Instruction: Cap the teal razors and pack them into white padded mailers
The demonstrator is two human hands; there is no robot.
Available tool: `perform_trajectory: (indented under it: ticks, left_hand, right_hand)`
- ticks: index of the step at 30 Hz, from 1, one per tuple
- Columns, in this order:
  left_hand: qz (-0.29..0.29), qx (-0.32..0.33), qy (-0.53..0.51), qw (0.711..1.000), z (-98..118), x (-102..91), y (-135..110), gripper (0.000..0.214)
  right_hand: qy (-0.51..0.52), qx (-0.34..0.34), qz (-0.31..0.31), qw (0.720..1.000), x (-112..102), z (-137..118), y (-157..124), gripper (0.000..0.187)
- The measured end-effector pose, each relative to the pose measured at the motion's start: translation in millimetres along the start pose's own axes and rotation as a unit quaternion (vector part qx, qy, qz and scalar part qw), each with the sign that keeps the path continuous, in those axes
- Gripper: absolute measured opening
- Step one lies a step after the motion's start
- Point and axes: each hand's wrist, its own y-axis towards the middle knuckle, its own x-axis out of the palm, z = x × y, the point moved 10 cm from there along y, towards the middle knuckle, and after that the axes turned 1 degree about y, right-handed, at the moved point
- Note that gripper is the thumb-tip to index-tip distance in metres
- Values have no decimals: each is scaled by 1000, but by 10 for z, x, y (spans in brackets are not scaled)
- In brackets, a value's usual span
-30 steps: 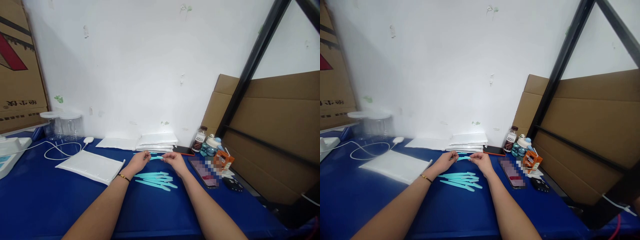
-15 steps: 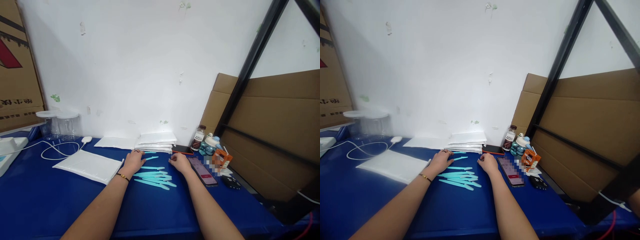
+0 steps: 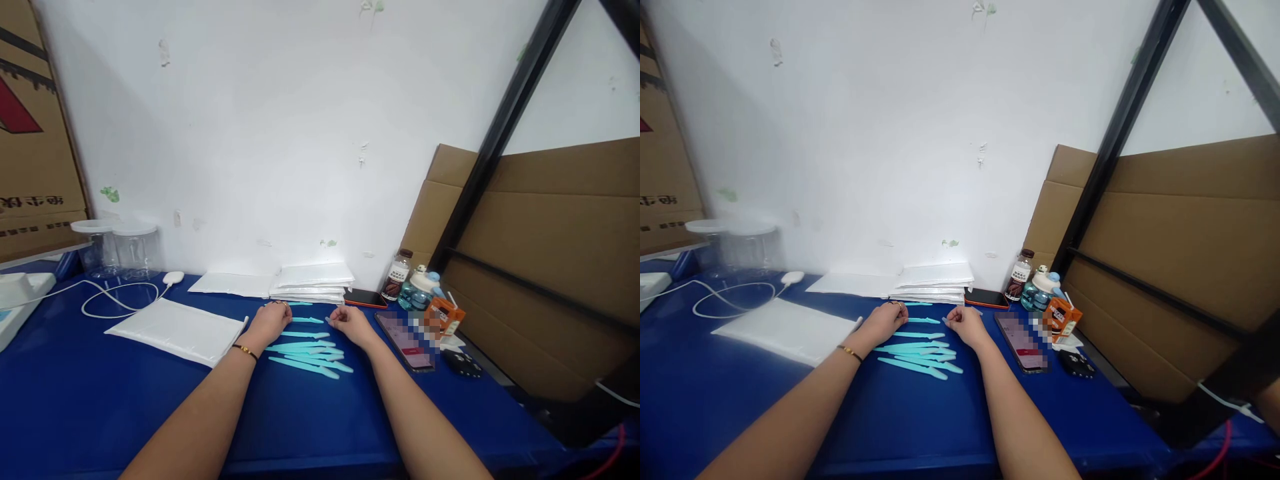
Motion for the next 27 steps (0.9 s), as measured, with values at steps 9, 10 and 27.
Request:
perform_trajectory:
  ticks: [9,10,27]
  left_hand:
    - [-3,-13,-22,1000,-29,7,-2,12]
    - [-3,-13,-23,1000,-25,-1,-5,12]
    - [-9,52,-3,999,135,16,-33,24]
  right_hand:
    - [116,-21,-19,993,84,-10,27,14]
    - [121,-23,-20,992,87,-15,27,14]
    - [48,-30,-17,998,-89,-35,8,21]
